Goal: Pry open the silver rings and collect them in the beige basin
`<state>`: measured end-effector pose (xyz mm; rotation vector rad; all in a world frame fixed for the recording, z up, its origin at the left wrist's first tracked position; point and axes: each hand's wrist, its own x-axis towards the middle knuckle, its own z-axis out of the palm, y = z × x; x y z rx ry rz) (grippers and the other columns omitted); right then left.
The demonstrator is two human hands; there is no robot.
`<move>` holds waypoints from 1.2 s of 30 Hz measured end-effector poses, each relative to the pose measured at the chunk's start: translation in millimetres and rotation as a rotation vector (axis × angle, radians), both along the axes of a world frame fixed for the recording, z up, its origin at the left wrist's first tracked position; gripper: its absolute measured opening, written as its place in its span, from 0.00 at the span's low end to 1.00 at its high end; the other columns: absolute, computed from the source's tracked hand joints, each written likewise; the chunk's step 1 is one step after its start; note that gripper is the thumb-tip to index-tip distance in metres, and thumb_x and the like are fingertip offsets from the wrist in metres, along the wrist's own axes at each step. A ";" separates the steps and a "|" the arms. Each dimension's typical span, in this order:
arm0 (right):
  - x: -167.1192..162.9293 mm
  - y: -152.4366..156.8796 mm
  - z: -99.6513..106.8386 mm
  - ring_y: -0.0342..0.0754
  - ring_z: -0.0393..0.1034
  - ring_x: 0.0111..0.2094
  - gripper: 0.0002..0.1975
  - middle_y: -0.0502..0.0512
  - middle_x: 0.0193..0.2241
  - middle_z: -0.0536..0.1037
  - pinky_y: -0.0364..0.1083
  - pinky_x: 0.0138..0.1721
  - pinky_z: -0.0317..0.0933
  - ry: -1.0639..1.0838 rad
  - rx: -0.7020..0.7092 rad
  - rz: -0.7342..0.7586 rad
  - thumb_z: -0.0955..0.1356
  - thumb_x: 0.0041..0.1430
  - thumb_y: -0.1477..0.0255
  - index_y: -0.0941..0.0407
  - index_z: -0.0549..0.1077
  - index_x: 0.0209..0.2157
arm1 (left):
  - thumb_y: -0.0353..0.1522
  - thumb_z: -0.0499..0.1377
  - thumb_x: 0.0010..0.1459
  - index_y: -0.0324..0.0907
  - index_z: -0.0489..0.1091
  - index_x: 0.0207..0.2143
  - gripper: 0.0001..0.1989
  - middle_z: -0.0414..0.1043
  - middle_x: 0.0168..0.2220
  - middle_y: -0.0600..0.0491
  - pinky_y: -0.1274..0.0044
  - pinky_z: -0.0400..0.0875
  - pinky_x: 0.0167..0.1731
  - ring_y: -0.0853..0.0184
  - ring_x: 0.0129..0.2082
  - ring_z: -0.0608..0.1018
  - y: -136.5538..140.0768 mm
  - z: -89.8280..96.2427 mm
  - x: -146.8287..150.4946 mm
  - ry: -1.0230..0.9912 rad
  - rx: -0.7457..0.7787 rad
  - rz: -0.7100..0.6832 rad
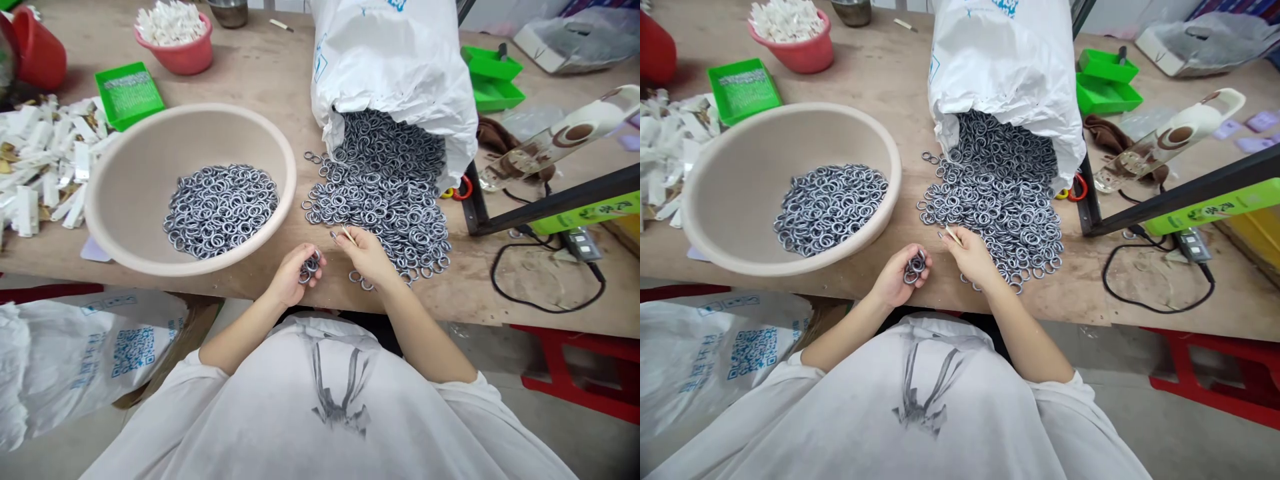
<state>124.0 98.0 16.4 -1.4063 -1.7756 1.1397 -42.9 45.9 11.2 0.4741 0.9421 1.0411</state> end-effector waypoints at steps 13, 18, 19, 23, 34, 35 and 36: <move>1.7 -45.8 2.8 0.43 0.65 0.28 0.21 0.48 0.29 0.72 0.44 0.32 0.60 0.331 0.107 -0.251 0.68 0.60 0.49 0.53 0.70 0.37 | 0.49 0.64 0.54 0.41 0.60 0.27 0.23 0.60 0.21 0.61 0.85 0.51 0.14 0.79 0.15 0.59 2.7 8.6 35.1 -0.006 0.174 -0.083; 16.3 -50.6 8.7 0.45 0.66 0.28 0.25 0.52 0.25 0.74 0.45 0.30 0.55 -0.098 0.423 -0.040 0.61 0.67 0.49 0.54 0.73 0.31 | 0.50 0.65 0.52 0.42 0.59 0.27 0.24 0.59 0.17 0.62 0.85 0.49 0.13 0.79 0.13 0.59 0.0 14.2 34.3 -0.068 0.069 -0.081; 16.5 -51.3 9.5 0.45 0.66 0.28 0.25 0.52 0.25 0.75 0.45 0.30 0.54 -0.137 0.463 -0.024 0.60 0.68 0.50 0.55 0.73 0.31 | 0.49 0.65 0.52 0.42 0.59 0.27 0.24 0.59 0.17 0.62 0.85 0.49 0.13 0.79 0.12 0.59 -0.7 14.3 34.8 -0.069 0.056 -0.073; 15.1 -52.7 11.4 0.44 0.66 0.27 0.24 0.52 0.24 0.74 0.44 0.29 0.53 -0.227 0.551 0.008 0.60 0.69 0.53 0.55 0.72 0.28 | 0.47 0.67 0.51 0.42 0.58 0.27 0.23 0.58 0.16 0.63 0.85 0.48 0.12 0.79 0.11 0.58 -2.1 14.6 36.7 -0.088 0.020 -0.056; 23.8 -33.8 2.3 0.43 0.60 0.22 0.22 0.47 0.18 0.65 0.44 0.28 0.50 -0.197 0.248 -0.138 0.61 0.67 0.55 0.54 0.69 0.25 | 0.48 0.64 0.55 0.41 0.58 0.23 0.24 0.57 0.17 0.61 0.84 0.47 0.13 0.80 0.13 0.56 -12.4 19.1 29.1 -0.189 0.125 -0.334; 26.2 -28.6 1.0 0.44 0.60 0.22 0.21 0.46 0.18 0.65 0.44 0.28 0.50 -0.216 0.214 -0.178 0.61 0.67 0.55 0.54 0.69 0.26 | 0.47 0.63 0.56 0.40 0.58 0.23 0.24 0.57 0.17 0.60 0.84 0.48 0.13 0.80 0.13 0.56 -13.5 19.7 27.4 -0.209 0.134 -0.361; 28.2 -24.1 0.3 0.44 0.60 0.23 0.21 0.47 0.18 0.66 0.44 0.28 0.50 -0.240 0.193 -0.199 0.60 0.67 0.55 0.54 0.70 0.27 | 0.46 0.63 0.57 0.40 0.58 0.23 0.23 0.57 0.17 0.61 0.84 0.48 0.13 0.80 0.13 0.56 -13.7 20.0 25.5 -0.224 0.132 -0.357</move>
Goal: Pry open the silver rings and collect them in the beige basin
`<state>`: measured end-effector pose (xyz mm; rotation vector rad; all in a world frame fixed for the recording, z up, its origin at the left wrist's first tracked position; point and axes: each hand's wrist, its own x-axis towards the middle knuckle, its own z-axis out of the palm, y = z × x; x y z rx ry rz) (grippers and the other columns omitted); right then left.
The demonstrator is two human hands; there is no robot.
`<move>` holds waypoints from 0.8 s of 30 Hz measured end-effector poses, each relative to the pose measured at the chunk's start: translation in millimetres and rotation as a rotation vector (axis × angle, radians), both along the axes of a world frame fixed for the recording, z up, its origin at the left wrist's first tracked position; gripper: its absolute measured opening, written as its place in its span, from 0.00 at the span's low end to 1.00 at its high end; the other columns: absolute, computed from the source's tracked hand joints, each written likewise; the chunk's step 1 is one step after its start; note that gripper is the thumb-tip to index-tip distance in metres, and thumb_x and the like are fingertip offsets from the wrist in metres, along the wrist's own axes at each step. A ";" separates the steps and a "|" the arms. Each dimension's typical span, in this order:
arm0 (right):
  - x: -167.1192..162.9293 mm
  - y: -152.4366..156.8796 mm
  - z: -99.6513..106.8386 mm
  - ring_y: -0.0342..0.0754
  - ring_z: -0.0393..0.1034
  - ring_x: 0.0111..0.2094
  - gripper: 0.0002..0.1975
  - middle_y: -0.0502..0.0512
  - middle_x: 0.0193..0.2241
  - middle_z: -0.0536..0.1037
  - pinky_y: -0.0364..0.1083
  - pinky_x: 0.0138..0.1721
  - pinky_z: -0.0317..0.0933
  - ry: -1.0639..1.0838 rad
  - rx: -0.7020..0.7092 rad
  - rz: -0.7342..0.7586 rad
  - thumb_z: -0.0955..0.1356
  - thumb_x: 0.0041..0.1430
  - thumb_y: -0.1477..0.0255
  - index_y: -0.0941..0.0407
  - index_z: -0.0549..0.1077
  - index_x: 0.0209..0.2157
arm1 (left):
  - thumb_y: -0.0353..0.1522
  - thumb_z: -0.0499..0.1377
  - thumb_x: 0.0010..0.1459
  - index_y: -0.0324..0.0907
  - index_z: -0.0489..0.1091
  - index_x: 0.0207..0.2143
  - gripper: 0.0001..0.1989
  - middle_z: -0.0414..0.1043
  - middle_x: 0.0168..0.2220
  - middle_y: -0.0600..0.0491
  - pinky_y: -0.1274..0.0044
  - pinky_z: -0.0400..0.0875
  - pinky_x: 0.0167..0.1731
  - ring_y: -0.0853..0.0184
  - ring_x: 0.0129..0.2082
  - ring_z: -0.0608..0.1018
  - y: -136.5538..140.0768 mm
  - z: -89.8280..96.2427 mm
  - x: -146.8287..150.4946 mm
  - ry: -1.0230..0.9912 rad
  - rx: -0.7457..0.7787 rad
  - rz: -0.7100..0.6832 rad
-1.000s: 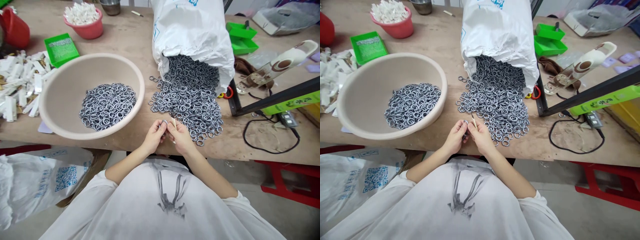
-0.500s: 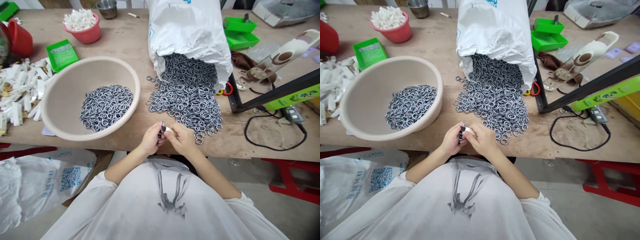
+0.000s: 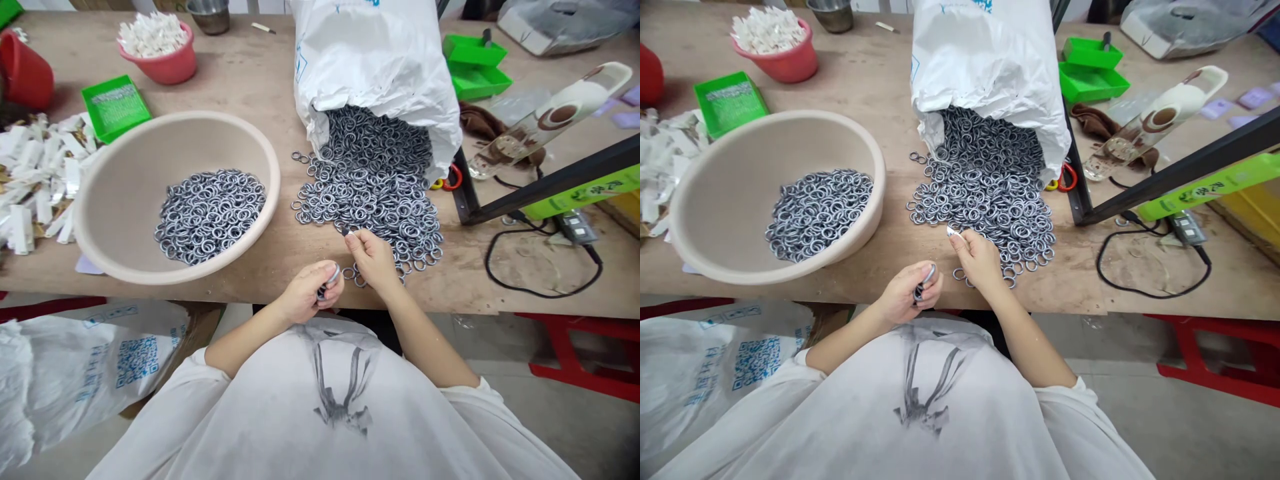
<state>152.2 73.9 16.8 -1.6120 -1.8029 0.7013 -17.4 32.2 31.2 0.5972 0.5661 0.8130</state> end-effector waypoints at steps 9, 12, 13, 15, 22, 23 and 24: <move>-15.1 24.1 0.5 0.56 0.76 0.42 0.17 0.61 0.46 0.81 0.46 0.35 0.58 -0.644 -0.075 0.003 0.66 0.66 0.60 0.54 0.75 0.49 | 0.39 0.66 0.52 0.36 0.72 0.38 0.16 0.65 0.21 0.59 0.85 0.48 0.14 0.79 0.14 0.62 9.0 -9.7 -14.2 0.099 -0.116 0.197; -20.5 31.3 -2.4 0.56 0.77 0.41 0.16 0.65 0.47 0.81 0.46 0.35 0.60 -0.769 -0.137 -0.006 0.62 0.68 0.63 0.56 0.75 0.49 | 0.37 0.66 0.49 0.38 0.71 0.39 0.16 0.68 0.22 0.58 0.85 0.47 0.13 0.78 0.14 0.63 10.6 -15.6 -18.4 0.116 -0.159 0.238; -20.5 32.7 -2.8 0.56 0.77 0.41 0.16 0.65 0.46 0.80 0.47 0.36 0.60 -0.772 -0.143 -0.006 0.62 0.69 0.64 0.57 0.75 0.48 | 0.37 0.66 0.49 0.39 0.70 0.37 0.15 0.68 0.22 0.58 0.85 0.48 0.12 0.78 0.14 0.63 11.3 -17.2 -19.9 0.114 -0.176 0.251; -17.4 33.0 -2.4 0.55 0.76 0.40 0.15 0.65 0.44 0.81 0.47 0.36 0.60 -0.701 -0.145 0.001 0.62 0.68 0.66 0.57 0.76 0.47 | 0.40 0.66 0.48 0.40 0.67 0.33 0.15 0.69 0.23 0.57 0.85 0.49 0.12 0.77 0.15 0.65 12.7 -19.5 -22.3 0.111 -0.207 0.274; -6.3 9.6 8.0 0.40 0.51 0.19 0.22 0.44 0.20 0.61 0.42 0.22 0.47 0.517 -0.339 0.202 0.66 0.60 0.49 0.54 0.68 0.31 | 0.43 0.72 0.45 0.40 0.66 0.34 0.23 0.69 0.25 0.59 0.86 0.48 0.13 0.79 0.16 0.66 15.0 -19.5 -13.0 0.271 -0.081 0.354; -7.0 5.3 9.5 0.39 0.47 0.18 0.23 0.42 0.19 0.57 0.42 0.20 0.44 0.625 -0.402 0.219 0.67 0.58 0.47 0.54 0.67 0.31 | 0.45 0.71 0.45 0.40 0.67 0.35 0.23 0.68 0.25 0.59 0.85 0.47 0.13 0.79 0.16 0.65 15.1 -19.4 -10.1 0.285 -0.049 0.347; -8.0 1.5 10.4 0.38 0.44 0.18 0.24 0.41 0.19 0.55 0.42 0.19 0.42 0.693 -0.457 0.227 0.68 0.56 0.46 0.54 0.66 0.30 | 0.47 0.70 0.46 0.40 0.68 0.34 0.24 0.67 0.24 0.59 0.85 0.47 0.13 0.79 0.16 0.65 15.1 -19.4 -7.2 0.293 -0.017 0.333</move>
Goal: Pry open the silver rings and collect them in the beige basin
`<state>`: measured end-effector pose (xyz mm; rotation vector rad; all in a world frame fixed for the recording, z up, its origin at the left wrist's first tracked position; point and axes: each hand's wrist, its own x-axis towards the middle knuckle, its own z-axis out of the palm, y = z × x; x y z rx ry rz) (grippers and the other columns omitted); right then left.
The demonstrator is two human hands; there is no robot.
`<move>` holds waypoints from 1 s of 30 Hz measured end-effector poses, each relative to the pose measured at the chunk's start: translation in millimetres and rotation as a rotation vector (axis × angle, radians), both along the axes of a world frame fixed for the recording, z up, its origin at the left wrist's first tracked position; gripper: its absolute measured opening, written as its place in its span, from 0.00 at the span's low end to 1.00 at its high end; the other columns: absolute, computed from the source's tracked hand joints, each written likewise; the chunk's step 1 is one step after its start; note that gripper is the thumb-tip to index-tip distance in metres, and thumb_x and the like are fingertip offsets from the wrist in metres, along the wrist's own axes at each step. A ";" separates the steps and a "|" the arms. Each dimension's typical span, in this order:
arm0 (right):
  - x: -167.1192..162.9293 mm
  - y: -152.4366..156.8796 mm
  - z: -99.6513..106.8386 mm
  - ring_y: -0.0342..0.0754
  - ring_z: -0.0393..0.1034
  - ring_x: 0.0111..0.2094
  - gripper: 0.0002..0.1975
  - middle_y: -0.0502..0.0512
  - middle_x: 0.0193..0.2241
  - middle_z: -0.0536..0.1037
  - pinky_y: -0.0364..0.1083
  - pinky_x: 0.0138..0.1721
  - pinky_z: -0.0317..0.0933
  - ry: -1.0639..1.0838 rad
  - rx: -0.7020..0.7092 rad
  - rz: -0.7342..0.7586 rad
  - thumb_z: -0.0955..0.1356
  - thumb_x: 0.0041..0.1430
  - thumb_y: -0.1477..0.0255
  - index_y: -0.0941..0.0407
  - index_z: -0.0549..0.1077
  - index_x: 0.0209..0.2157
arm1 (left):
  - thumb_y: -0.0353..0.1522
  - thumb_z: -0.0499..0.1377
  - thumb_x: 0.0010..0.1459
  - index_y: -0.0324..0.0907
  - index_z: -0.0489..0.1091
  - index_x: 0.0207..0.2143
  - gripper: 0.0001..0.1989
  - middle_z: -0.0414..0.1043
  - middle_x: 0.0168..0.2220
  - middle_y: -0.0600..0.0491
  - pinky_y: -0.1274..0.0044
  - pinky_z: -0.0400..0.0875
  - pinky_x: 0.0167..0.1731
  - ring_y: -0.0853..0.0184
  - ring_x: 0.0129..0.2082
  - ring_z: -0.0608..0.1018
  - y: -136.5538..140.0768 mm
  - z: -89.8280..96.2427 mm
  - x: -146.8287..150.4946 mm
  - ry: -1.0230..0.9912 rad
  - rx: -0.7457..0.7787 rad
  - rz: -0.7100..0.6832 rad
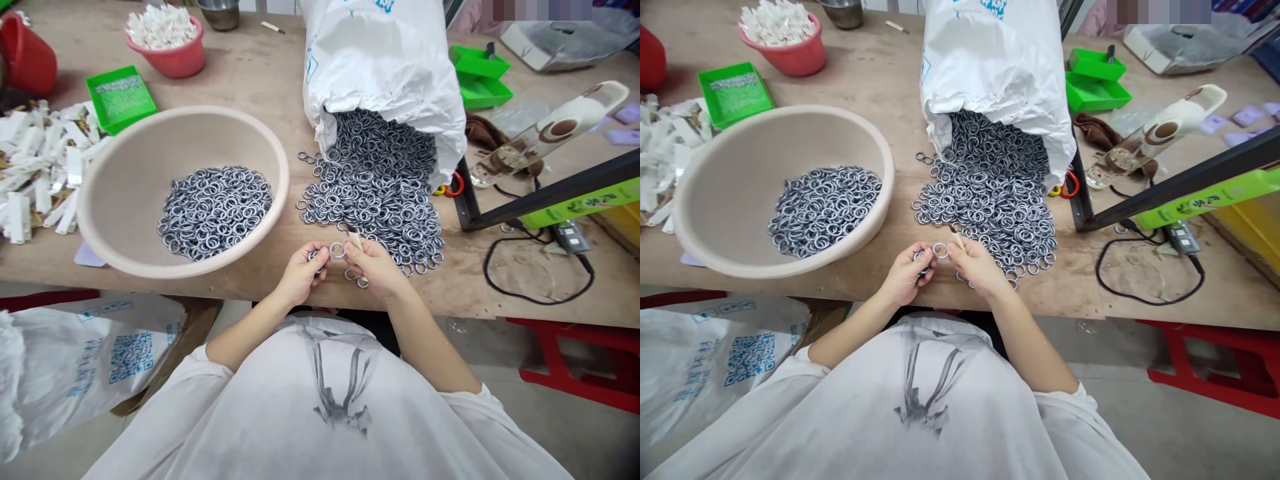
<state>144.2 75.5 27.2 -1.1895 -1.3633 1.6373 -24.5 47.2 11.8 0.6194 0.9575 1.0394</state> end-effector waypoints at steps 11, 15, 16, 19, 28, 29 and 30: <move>-20.9 -24.3 -17.1 0.43 0.61 0.26 0.19 0.46 0.24 0.66 0.43 0.29 0.60 -0.092 0.232 -0.266 0.63 0.64 0.52 0.53 0.65 0.31 | 0.52 0.65 0.52 0.40 0.68 0.31 0.24 0.64 0.23 0.59 0.83 0.56 0.17 0.78 0.18 0.64 -3.3 -1.9 19.6 0.136 0.206 0.047; -17.5 -27.5 -16.2 0.45 0.69 0.33 0.13 0.51 0.32 0.75 0.45 0.39 0.65 -0.123 0.344 -0.254 0.67 0.62 0.59 0.54 0.71 0.40 | 0.52 0.66 0.51 0.40 0.67 0.27 0.24 0.62 0.21 0.59 0.84 0.56 0.16 0.77 0.19 0.62 -1.6 -1.0 16.6 0.106 0.192 0.010; -14.8 -26.7 -14.6 0.45 0.71 0.35 0.14 0.51 0.35 0.77 0.46 0.41 0.66 -0.113 0.357 -0.217 0.68 0.61 0.60 0.54 0.72 0.43 | 0.52 0.66 0.51 0.40 0.67 0.27 0.25 0.61 0.21 0.59 0.84 0.56 0.16 0.77 0.19 0.62 -1.4 -0.4 15.4 0.096 0.182 -0.020; -8.6 -24.2 -9.8 0.48 0.74 0.39 0.15 0.54 0.39 0.79 0.47 0.43 0.67 -0.084 0.387 -0.110 0.68 0.61 0.60 0.53 0.75 0.45 | 0.52 0.68 0.48 0.39 0.68 0.28 0.25 0.60 0.20 0.59 0.85 0.55 0.15 0.77 0.19 0.61 -1.6 2.5 13.6 0.049 0.134 -0.081; -19.0 -27.7 -11.1 0.46 0.70 0.28 0.12 0.50 0.27 0.76 0.46 0.34 0.65 -0.165 0.465 -0.286 0.67 0.62 0.59 0.54 0.72 0.38 | 0.50 0.71 0.44 0.39 0.66 0.27 0.25 0.59 0.21 0.60 0.86 0.54 0.13 0.77 0.19 0.60 -4.1 11.8 22.8 -0.078 0.005 -0.081; -18.5 -26.1 -10.0 0.45 0.70 0.26 0.12 0.49 0.25 0.74 0.46 0.32 0.64 -0.130 0.407 -0.266 0.66 0.63 0.58 0.54 0.71 0.36 | 0.50 0.71 0.44 0.39 0.66 0.27 0.25 0.59 0.21 0.59 0.86 0.53 0.13 0.77 0.19 0.60 -3.8 12.5 23.0 -0.083 0.005 -0.086; -17.2 -24.4 -8.4 0.45 0.69 0.25 0.13 0.48 0.24 0.73 0.45 0.31 0.64 -0.106 0.362 -0.251 0.65 0.64 0.58 0.53 0.71 0.35 | 0.50 0.71 0.45 0.39 0.65 0.26 0.25 0.59 0.21 0.59 0.86 0.53 0.13 0.78 0.19 0.60 -3.3 13.1 22.8 -0.090 0.007 -0.090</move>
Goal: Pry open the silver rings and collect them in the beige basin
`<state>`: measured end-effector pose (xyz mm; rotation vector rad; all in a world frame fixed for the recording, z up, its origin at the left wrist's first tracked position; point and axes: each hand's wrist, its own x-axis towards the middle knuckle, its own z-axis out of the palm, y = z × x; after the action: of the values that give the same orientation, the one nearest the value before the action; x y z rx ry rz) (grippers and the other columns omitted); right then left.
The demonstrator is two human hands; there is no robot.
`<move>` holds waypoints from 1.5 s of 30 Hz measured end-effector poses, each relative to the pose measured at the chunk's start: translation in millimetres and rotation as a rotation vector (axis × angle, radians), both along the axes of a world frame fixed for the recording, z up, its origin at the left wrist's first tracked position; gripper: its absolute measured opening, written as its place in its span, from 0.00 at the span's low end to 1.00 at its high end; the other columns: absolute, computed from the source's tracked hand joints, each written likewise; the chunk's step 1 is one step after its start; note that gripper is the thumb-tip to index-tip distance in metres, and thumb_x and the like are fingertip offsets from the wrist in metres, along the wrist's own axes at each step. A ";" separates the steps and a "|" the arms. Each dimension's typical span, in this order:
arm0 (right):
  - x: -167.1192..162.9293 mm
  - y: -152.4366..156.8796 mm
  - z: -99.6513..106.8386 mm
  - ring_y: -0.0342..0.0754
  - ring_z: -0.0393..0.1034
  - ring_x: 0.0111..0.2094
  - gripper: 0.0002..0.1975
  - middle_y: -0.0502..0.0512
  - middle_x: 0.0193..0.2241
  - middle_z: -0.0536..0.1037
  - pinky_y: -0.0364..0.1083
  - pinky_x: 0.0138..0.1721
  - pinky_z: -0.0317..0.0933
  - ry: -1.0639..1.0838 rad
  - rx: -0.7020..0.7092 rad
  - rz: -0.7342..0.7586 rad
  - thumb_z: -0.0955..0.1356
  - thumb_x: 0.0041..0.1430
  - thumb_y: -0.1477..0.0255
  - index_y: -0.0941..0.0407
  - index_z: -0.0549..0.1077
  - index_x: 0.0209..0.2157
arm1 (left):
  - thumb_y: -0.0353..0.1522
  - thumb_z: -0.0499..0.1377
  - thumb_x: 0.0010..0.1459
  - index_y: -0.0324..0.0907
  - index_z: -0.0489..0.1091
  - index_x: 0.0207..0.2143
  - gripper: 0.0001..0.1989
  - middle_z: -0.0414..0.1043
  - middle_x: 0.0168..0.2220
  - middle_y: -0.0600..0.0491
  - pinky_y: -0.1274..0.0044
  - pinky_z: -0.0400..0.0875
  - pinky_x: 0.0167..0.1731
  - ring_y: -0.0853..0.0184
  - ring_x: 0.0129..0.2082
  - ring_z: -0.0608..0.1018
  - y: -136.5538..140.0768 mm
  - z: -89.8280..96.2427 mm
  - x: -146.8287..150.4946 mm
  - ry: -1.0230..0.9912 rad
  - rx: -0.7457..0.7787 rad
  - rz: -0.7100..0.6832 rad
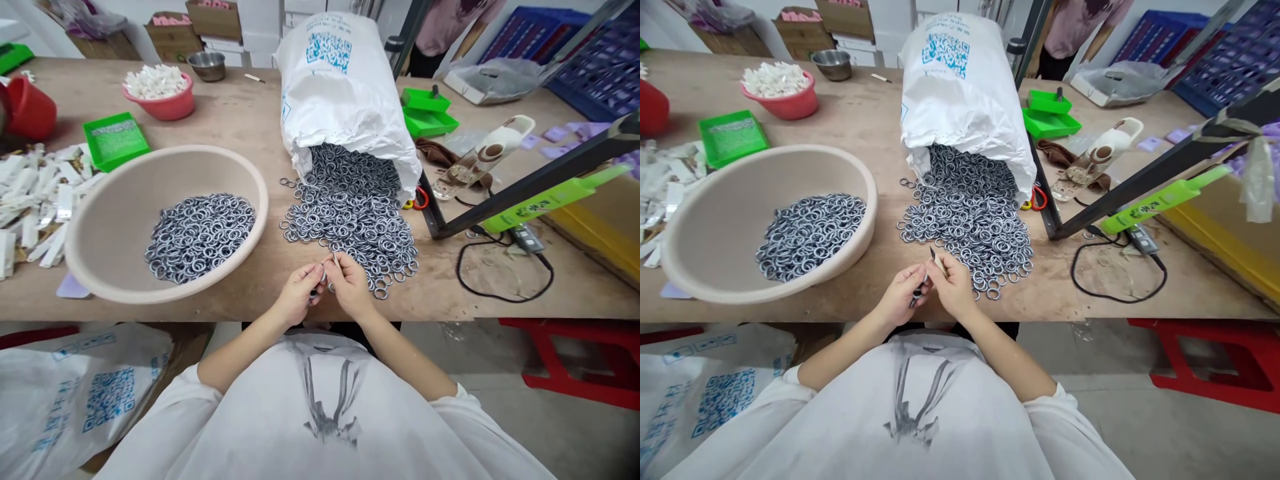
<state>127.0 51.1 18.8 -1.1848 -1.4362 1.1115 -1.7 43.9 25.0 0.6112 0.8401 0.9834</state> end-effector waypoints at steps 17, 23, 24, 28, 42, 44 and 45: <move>20.6 -5.7 14.9 0.44 0.63 0.25 0.23 0.51 0.22 0.71 0.44 0.29 0.53 -0.534 0.331 0.122 0.62 0.68 0.54 0.54 0.74 0.26 | 0.51 0.70 0.45 0.40 0.63 0.25 0.26 0.57 0.17 0.62 0.86 0.51 0.13 0.79 0.16 0.58 2.1 5.6 -11.0 -0.035 0.013 -0.005; 36.3 22.1 -1.3 0.44 0.61 0.22 0.24 0.47 0.18 0.67 0.44 0.28 0.52 -0.526 0.058 -0.089 0.61 0.67 0.52 0.54 0.72 0.26 | 0.50 0.68 0.49 0.38 0.65 0.23 0.25 0.60 0.18 0.59 0.84 0.53 0.13 0.78 0.15 0.61 -10.4 4.1 -18.1 -0.033 0.098 -0.289; 37.5 26.7 -2.3 0.45 0.63 0.23 0.23 0.48 0.19 0.70 0.44 0.28 0.52 -0.566 0.041 -0.101 0.61 0.67 0.52 0.54 0.74 0.28 | 0.49 0.68 0.50 0.38 0.65 0.23 0.25 0.61 0.18 0.59 0.84 0.53 0.13 0.79 0.15 0.62 -10.4 3.5 -20.2 -0.036 0.087 -0.251; 28.0 41.7 0.4 0.52 0.73 0.34 0.15 0.57 0.36 0.81 0.45 0.32 0.55 -0.922 0.061 -0.082 0.68 0.63 0.60 0.54 0.78 0.44 | 0.46 0.70 0.49 0.37 0.68 0.26 0.22 0.68 0.21 0.56 0.84 0.51 0.14 0.79 0.14 0.63 -5.0 -1.8 -29.6 0.015 0.030 -0.059; 12.8 49.8 4.6 0.46 0.67 0.30 0.16 0.55 0.33 0.78 0.44 0.30 0.56 -0.462 -0.112 0.144 0.64 0.66 0.60 0.57 0.76 0.39 | 0.42 0.69 0.49 0.38 0.67 0.32 0.19 0.75 0.27 0.53 0.86 0.51 0.10 0.75 0.16 0.71 7.7 -15.1 -43.9 -0.093 -0.160 0.041; 14.7 36.8 7.2 0.41 0.57 0.21 0.20 0.50 0.25 0.72 0.42 0.23 0.49 -0.056 -0.278 0.271 0.66 0.62 0.52 0.56 0.74 0.35 | 0.42 0.69 0.49 0.38 0.68 0.34 0.20 0.74 0.26 0.53 0.86 0.49 0.10 0.76 0.15 0.69 8.8 -14.0 -37.3 -0.111 -0.174 -0.034; 14.5 31.0 7.5 0.39 0.52 0.19 0.22 0.47 0.22 0.69 0.42 0.21 0.45 0.078 -0.360 0.309 0.68 0.59 0.50 0.56 0.73 0.34 | 0.43 0.69 0.50 0.38 0.68 0.35 0.20 0.73 0.25 0.54 0.86 0.49 0.09 0.77 0.14 0.68 9.2 -13.2 -33.9 -0.133 -0.184 -0.081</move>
<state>141.5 82.0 26.3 -1.1696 -1.4281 1.6669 -35.6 53.2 11.8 0.4144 0.7720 0.8526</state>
